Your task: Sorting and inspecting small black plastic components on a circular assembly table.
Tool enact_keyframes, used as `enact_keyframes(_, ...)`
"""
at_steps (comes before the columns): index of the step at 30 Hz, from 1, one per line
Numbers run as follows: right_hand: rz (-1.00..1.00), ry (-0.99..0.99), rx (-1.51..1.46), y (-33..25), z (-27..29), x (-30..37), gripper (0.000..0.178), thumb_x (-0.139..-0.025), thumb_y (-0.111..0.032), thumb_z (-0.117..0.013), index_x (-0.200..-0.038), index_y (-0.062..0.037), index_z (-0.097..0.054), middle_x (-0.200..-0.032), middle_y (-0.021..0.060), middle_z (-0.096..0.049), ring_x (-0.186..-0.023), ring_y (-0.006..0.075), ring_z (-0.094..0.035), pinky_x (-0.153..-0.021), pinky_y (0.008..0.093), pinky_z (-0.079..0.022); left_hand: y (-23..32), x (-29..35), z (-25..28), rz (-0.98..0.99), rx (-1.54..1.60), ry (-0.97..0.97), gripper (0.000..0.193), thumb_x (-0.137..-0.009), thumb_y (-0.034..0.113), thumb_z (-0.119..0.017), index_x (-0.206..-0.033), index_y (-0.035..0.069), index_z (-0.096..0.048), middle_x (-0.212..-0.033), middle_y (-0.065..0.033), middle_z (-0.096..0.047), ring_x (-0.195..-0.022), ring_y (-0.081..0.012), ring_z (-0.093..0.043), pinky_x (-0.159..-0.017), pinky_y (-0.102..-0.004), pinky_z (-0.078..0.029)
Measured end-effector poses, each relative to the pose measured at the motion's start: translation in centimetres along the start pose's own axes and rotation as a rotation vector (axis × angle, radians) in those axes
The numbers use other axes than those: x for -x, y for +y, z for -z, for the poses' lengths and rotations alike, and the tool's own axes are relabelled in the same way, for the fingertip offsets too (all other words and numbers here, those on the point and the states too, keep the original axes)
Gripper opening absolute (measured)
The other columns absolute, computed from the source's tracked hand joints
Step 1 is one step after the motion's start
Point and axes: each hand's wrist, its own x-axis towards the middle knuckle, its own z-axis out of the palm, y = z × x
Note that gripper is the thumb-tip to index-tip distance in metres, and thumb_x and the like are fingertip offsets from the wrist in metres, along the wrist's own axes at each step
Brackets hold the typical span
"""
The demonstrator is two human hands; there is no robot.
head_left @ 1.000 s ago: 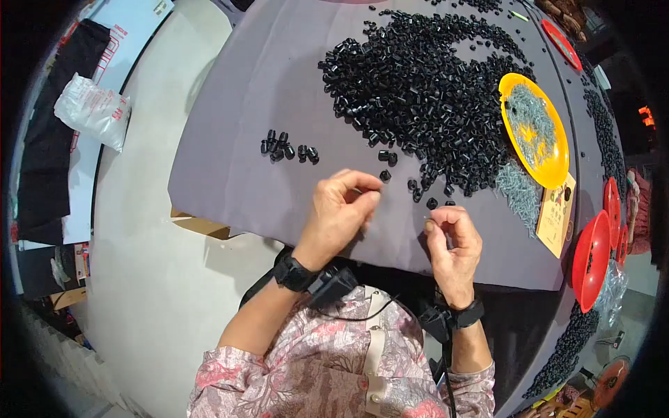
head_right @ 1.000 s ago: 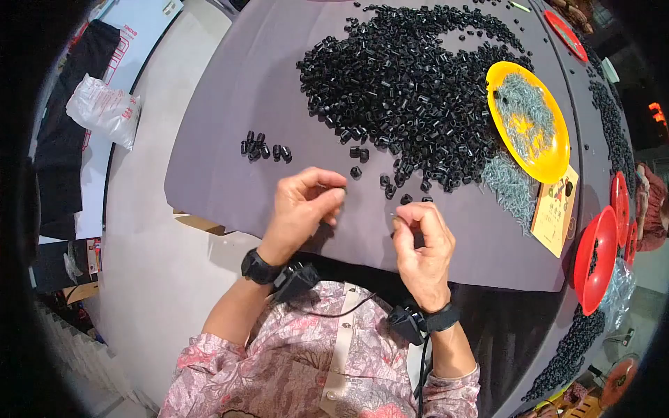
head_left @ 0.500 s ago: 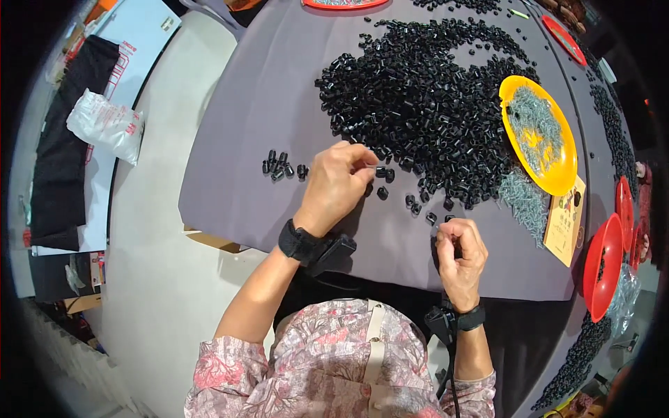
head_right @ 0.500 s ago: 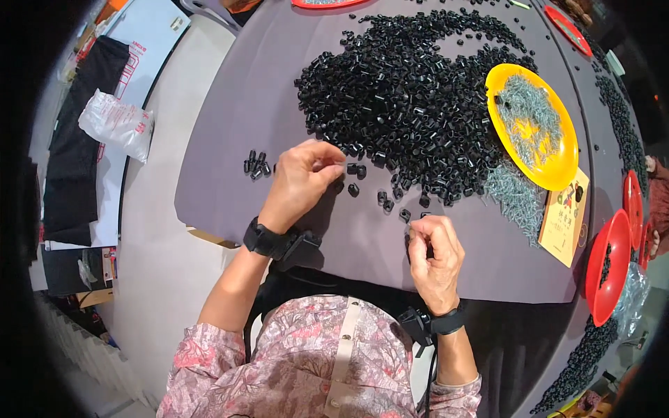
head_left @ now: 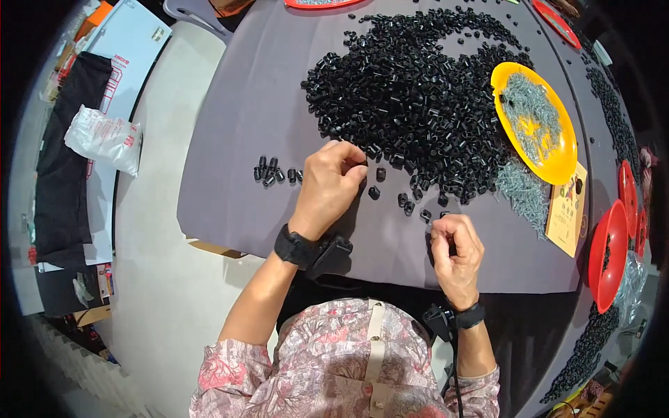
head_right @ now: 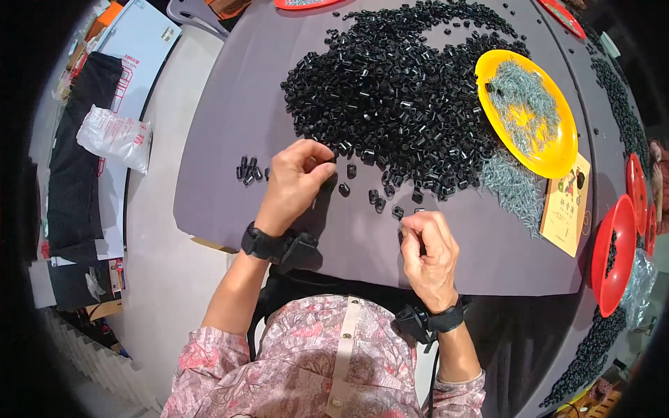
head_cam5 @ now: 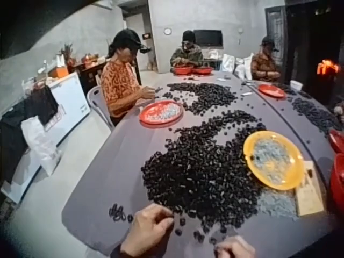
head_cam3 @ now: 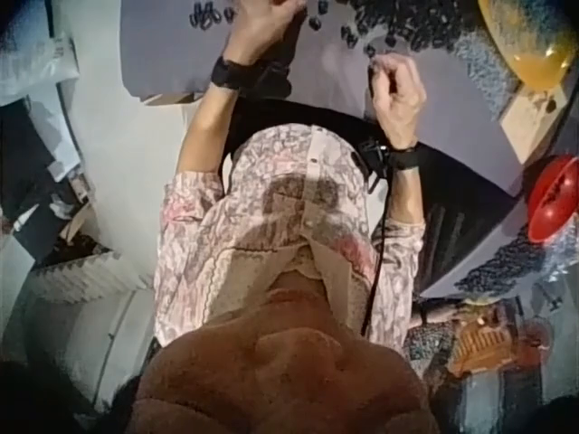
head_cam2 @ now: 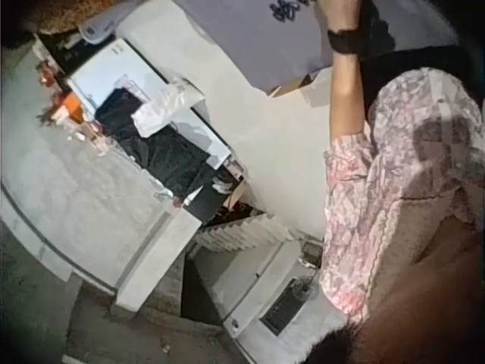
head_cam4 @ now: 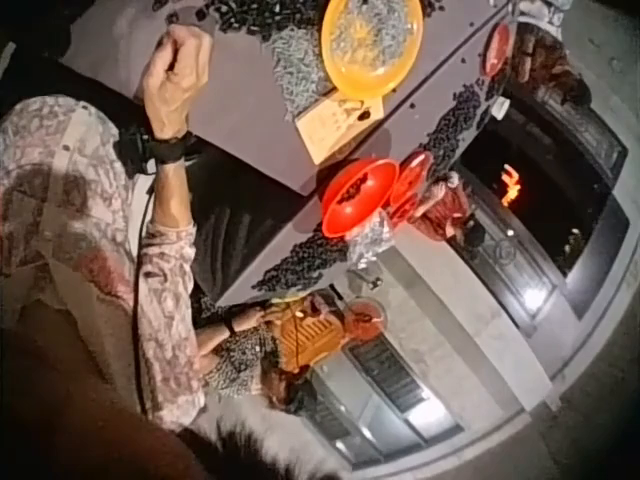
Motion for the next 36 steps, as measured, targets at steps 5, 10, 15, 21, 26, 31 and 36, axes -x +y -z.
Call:
enact_keyframes(5,0.012,-0.005,0.008,-0.2,0.1,0.1,0.015,-0.080,0.009,-0.056,-0.091,-0.0005,-0.060,-0.086,0.0090,-0.059,-0.066,0.0168,-0.056,-0.060,0.0282,-0.047,-0.2,0.6,0.6,-0.060,-0.078,-0.008,0.011,-0.078,0.001,-0.068,-0.089,-0.003,-0.068,-0.078,-0.0043,-0.061,-0.066,-0.0104,-0.057,-0.060,-0.0250,-0.047)
enact_keyframes(10,0.013,0.008,0.010,-0.1,-0.1,0.2,0.014,-0.081,0.009,-0.056,-0.091,0.0004,-0.060,-0.086,0.0076,-0.059,-0.064,0.0119,-0.053,-0.059,0.0250,-0.045,0.7,-0.2,0.6,-0.043,-0.134,-0.035,0.010,-0.076,0.004,-0.069,-0.085,0.002,-0.070,-0.080,-0.0120,-0.064,-0.071,-0.0260,-0.066,-0.066,-0.0355,-0.053)
enact_keyframes(15,0.028,0.010,0.023,-0.2,0.0,0.3,0.013,-0.081,0.009,-0.056,-0.091,0.0006,-0.060,-0.087,0.0084,-0.059,-0.065,0.0127,-0.054,-0.059,0.0255,-0.045,-0.7,-1.8,-0.3,-0.141,-0.256,0.039,0.011,-0.078,0.005,-0.070,-0.087,0.000,-0.069,-0.082,-0.0111,-0.064,-0.070,-0.0224,-0.064,-0.065,-0.0327,-0.051)
enact_keyframes(21,0.001,0.015,-0.001,-0.3,0.0,0.0,0.012,-0.081,0.008,-0.057,-0.090,0.0004,-0.060,-0.086,0.0082,-0.060,-0.065,0.0134,-0.054,-0.060,0.0259,-0.046,-1.0,-0.9,-0.4,-0.184,-0.350,0.012,0.011,-0.075,0.003,-0.071,-0.086,0.002,-0.069,-0.081,-0.0124,-0.062,-0.074,-0.0285,-0.063,-0.067,-0.0381,-0.051)
enact_keyframes(26,0.018,0.016,0.015,-0.3,0.0,0.0,0.013,-0.081,0.008,-0.056,-0.090,0.0004,-0.060,-0.086,0.0081,-0.060,-0.065,0.0134,-0.054,-0.060,0.0259,-0.046,-0.2,-0.9,0.3,-0.098,-0.258,-0.060,0.010,-0.074,0.002,-0.069,-0.084,0.004,-0.069,-0.082,-0.0128,-0.061,-0.077,-0.0317,-0.063,-0.069,-0.0418,-0.050)
enact_keyframes(31,0.007,0.005,0.010,-0.3,0.1,0.1,0.013,-0.081,0.009,-0.056,-0.090,0.0007,-0.060,-0.085,0.0083,-0.059,-0.066,0.0138,-0.055,-0.060,0.0261,-0.046,0.5,-2.3,-1.2,-0.270,-0.377,0.060,0.011,-0.075,0.004,-0.071,-0.085,0.007,-0.073,-0.079,-0.0087,-0.060,-0.074,-0.0251,-0.063,-0.065,-0.0363,-0.049)
enact_keyframes(36,0.042,0.011,0.011,-0.3,-0.2,-0.2,0.013,-0.080,0.009,-0.056,-0.090,0.0007,-0.060,-0.084,0.0088,-0.059,-0.066,0.0154,-0.055,-0.061,0.0267,-0.046,0.1,-1.7,-1.4,-0.205,-0.458,-0.029,0.013,-0.074,0.006,-0.072,-0.087,0.010,-0.074,-0.080,-0.0069,-0.061,-0.076,-0.0264,-0.063,-0.067,-0.0382,-0.050)
